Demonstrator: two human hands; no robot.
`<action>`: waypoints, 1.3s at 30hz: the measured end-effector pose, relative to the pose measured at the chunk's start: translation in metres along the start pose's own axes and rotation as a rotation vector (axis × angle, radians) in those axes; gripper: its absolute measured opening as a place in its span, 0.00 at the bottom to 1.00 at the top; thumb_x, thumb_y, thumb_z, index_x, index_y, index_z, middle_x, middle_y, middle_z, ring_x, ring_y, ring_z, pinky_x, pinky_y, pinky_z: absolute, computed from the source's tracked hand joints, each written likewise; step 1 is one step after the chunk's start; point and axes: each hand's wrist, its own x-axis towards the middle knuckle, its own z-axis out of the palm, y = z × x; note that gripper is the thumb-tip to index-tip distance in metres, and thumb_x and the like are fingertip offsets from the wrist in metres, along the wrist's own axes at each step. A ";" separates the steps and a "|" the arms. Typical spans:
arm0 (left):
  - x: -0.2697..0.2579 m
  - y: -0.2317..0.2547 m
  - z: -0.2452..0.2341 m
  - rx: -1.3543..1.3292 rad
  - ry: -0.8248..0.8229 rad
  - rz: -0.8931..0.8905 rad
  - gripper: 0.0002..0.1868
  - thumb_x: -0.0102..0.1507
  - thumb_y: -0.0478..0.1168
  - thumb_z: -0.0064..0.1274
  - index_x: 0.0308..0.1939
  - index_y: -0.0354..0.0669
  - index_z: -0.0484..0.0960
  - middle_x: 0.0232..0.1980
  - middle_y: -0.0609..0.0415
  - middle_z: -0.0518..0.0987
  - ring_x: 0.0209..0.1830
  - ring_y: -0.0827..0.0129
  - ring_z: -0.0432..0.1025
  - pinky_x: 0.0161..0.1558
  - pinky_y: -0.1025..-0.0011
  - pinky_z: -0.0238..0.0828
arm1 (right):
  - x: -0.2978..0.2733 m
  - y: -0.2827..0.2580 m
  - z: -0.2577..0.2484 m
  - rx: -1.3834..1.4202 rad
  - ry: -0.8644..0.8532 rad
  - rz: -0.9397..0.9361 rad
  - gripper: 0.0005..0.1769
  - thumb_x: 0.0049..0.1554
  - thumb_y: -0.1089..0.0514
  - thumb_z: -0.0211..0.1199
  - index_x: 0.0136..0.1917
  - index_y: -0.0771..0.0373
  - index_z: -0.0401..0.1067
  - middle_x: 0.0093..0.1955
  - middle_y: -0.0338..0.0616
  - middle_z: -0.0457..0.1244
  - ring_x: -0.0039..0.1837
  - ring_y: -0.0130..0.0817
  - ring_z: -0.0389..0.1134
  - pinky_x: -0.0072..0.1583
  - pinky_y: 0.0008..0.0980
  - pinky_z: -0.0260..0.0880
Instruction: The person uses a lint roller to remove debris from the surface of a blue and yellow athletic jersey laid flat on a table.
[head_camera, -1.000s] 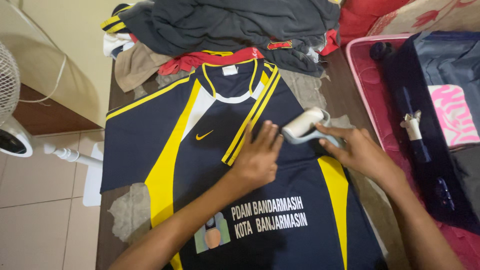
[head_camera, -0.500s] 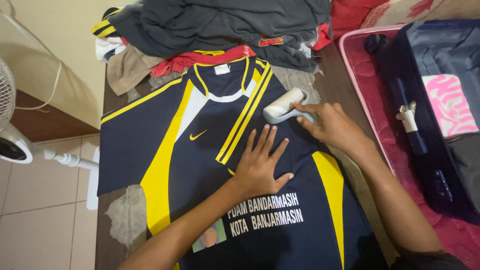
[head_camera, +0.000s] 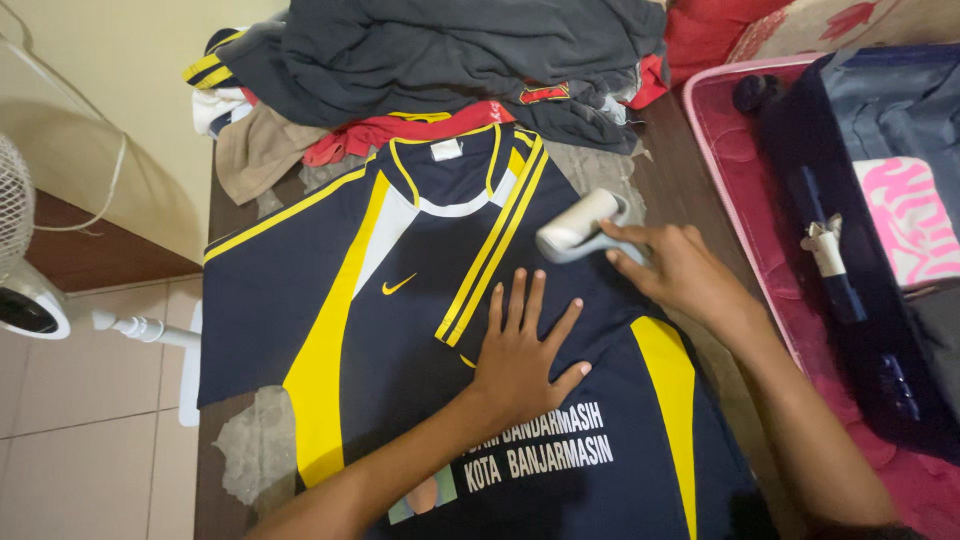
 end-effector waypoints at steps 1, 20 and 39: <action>-0.002 0.001 -0.002 0.012 -0.020 -0.004 0.41 0.63 0.65 0.48 0.76 0.49 0.66 0.79 0.25 0.48 0.81 0.32 0.39 0.75 0.35 0.28 | 0.010 0.003 0.003 0.006 0.047 -0.127 0.22 0.60 0.54 0.67 0.67 0.61 0.75 0.54 0.62 0.70 0.45 0.50 0.74 0.49 0.43 0.72; -0.007 -0.060 -0.026 0.039 0.013 0.029 0.39 0.66 0.61 0.48 0.74 0.41 0.67 0.80 0.35 0.54 0.82 0.44 0.45 0.76 0.41 0.40 | 0.020 0.010 0.001 -0.027 -0.064 0.138 0.25 0.55 0.52 0.68 0.67 0.53 0.76 0.36 0.64 0.67 0.31 0.40 0.68 0.39 0.41 0.66; -0.008 -0.060 -0.030 0.005 0.003 0.022 0.39 0.67 0.61 0.46 0.75 0.39 0.65 0.80 0.32 0.54 0.82 0.42 0.46 0.76 0.42 0.39 | 0.074 0.003 0.021 0.106 -0.040 0.230 0.24 0.59 0.51 0.64 0.69 0.52 0.74 0.22 0.51 0.63 0.23 0.31 0.65 0.34 0.35 0.66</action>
